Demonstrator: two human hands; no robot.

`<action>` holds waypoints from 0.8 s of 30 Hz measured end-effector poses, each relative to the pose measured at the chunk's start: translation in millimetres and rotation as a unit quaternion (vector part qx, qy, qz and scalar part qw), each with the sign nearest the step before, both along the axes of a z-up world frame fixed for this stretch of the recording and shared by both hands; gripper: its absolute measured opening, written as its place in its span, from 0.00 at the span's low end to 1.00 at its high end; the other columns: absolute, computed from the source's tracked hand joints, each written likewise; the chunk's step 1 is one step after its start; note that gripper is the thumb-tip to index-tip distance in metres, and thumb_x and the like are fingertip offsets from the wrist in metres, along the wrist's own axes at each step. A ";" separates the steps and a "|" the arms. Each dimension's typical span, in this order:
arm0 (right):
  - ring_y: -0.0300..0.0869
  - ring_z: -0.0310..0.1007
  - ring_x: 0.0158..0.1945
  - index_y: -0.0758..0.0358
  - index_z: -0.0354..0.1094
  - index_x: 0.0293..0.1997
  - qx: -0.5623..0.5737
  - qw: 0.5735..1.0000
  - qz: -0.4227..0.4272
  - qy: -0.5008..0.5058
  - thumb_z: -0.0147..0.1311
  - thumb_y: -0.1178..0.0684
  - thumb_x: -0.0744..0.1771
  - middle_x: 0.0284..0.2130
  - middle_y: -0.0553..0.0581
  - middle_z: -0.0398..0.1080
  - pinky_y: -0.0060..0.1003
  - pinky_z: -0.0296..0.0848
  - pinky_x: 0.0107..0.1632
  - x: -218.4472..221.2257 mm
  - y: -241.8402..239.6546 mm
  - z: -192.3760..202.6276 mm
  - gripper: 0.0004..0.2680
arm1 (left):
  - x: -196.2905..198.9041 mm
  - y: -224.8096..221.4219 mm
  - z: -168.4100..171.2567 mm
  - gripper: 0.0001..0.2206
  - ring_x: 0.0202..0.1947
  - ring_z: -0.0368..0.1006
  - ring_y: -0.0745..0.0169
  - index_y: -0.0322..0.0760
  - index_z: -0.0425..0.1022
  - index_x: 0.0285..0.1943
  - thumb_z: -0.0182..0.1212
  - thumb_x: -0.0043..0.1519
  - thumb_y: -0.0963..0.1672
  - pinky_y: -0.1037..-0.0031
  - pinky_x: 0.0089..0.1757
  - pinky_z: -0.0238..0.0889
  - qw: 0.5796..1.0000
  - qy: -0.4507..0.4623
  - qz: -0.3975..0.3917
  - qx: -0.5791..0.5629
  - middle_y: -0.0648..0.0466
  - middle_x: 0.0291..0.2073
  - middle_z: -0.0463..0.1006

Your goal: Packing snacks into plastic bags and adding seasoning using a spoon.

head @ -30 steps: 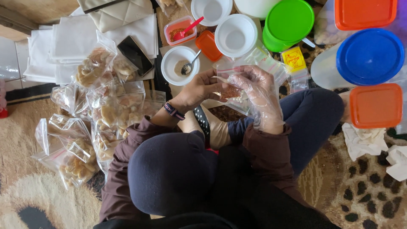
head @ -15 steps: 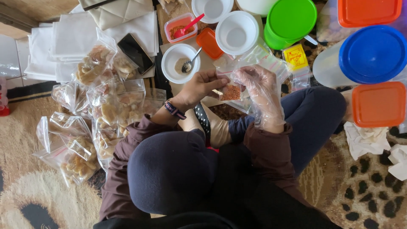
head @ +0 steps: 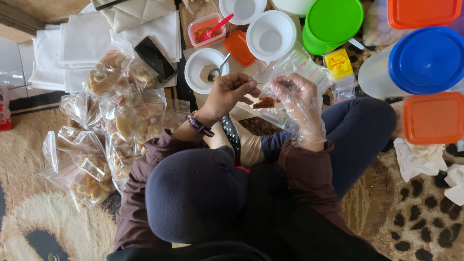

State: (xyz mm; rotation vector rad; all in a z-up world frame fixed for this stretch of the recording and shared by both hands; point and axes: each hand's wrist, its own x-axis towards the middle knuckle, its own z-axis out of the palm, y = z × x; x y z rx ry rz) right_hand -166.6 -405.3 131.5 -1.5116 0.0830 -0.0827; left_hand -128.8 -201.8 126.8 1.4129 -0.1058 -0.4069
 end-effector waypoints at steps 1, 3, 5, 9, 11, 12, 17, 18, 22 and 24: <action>0.39 0.75 0.32 0.71 0.76 0.39 -0.016 1.000 -0.003 -0.008 0.69 0.56 0.66 0.29 0.64 0.75 0.34 0.78 0.35 -0.1 0.4 0.0 0.07 | 0.5 0.2 -0.8 0.10 0.36 0.83 0.54 0.22 0.76 0.45 0.66 0.64 0.41 0.69 0.34 0.81 1.000 -0.006 0.000 0.001 0.41 0.31 0.82; 0.40 0.75 0.31 0.71 0.76 0.39 -0.033 0.999 -0.005 -0.015 0.69 0.57 0.67 0.28 0.64 0.76 0.34 0.78 0.34 -0.6 0.9 0.8 0.07 | 1.4 0.8 -1.9 0.10 0.35 0.83 0.54 0.22 0.76 0.45 0.66 0.64 0.41 0.69 0.34 0.81 1.000 -0.011 0.001 0.003 0.40 0.31 0.82; 0.39 0.75 0.28 0.70 0.76 0.38 -0.040 0.999 -0.009 -0.018 0.68 0.56 0.67 0.27 0.63 0.75 0.33 0.79 0.32 -1.0 0.8 2.4 0.07 | 2.3 1.5 -2.7 0.10 0.35 0.83 0.55 0.22 0.76 0.45 0.65 0.65 0.41 0.69 0.34 0.81 1.000 -0.023 -0.009 0.018 0.41 0.31 0.82; 0.39 0.75 0.27 0.70 0.76 0.37 -0.049 0.999 -0.005 -0.020 0.68 0.55 0.67 0.25 0.63 0.75 0.32 0.79 0.31 0.5 1.3 1.3 0.08 | 1.8 1.4 -3.8 0.09 0.36 0.82 0.56 0.22 0.76 0.44 0.63 0.66 0.40 0.69 0.34 0.80 0.998 -0.055 -0.011 0.035 0.42 0.30 0.81; 0.39 0.76 0.27 0.69 0.75 0.36 -0.035 0.999 0.006 -0.015 0.68 0.53 0.68 0.25 0.62 0.74 0.33 0.80 0.32 0.0 1.4 -0.9 0.09 | 2.0 2.6 -7.7 0.07 0.37 0.82 0.57 0.24 0.77 0.44 0.62 0.66 0.40 0.70 0.34 0.80 0.995 -0.081 -0.021 0.058 0.43 0.30 0.82; 0.39 0.76 0.27 0.69 0.75 0.36 -0.035 0.999 0.007 -0.015 0.68 0.53 0.68 0.25 0.62 0.74 0.33 0.80 0.32 0.9 1.8 -2.1 0.09 | 2.1 4.4 -8.5 0.07 0.37 0.82 0.57 0.24 0.77 0.44 0.62 0.66 0.40 0.70 0.34 0.80 0.995 -0.081 -0.020 0.058 0.43 0.30 0.82; 0.44 0.76 0.32 0.71 0.75 0.41 -0.009 0.994 0.094 -0.056 0.64 0.52 0.69 0.28 0.66 0.76 0.41 0.79 0.34 -8.8 17.5 -9.1 0.09 | -5.5 22.9 -27.6 0.05 0.35 0.80 0.59 0.27 0.78 0.40 0.64 0.65 0.40 0.72 0.35 0.79 0.982 -0.116 -0.057 0.137 0.45 0.27 0.81; 0.44 0.76 0.32 0.71 0.75 0.41 -0.013 0.994 0.095 -0.054 0.64 0.52 0.69 0.28 0.66 0.76 0.41 0.79 0.34 -19.1 20.2 -14.7 0.09 | -13.8 30.5 -38.0 0.05 0.35 0.80 0.59 0.27 0.78 0.40 0.64 0.65 0.40 0.72 0.35 0.79 0.983 -0.115 -0.057 0.133 0.45 0.27 0.81; 0.53 0.80 0.41 0.60 0.77 0.38 -0.168 0.973 0.152 0.032 0.64 0.52 0.66 0.33 0.62 0.78 0.45 0.77 0.44 -39.3 35.5 -53.2 0.05 | -32.6 57.7 -73.7 0.05 0.35 0.80 0.61 0.33 0.80 0.40 0.67 0.62 0.42 0.67 0.38 0.76 0.965 -0.050 -0.144 0.212 0.50 0.27 0.83; 0.49 0.80 0.40 0.54 0.78 0.35 -0.183 0.964 0.179 0.067 0.67 0.47 0.65 0.31 0.56 0.79 0.40 0.78 0.44 -43.6 44.5 -64.1 0.06 | -42.9 66.7 -85.8 0.05 0.35 0.80 0.61 0.33 0.80 0.39 0.67 0.62 0.42 0.67 0.38 0.74 0.960 -0.042 -0.165 0.223 0.51 0.28 0.83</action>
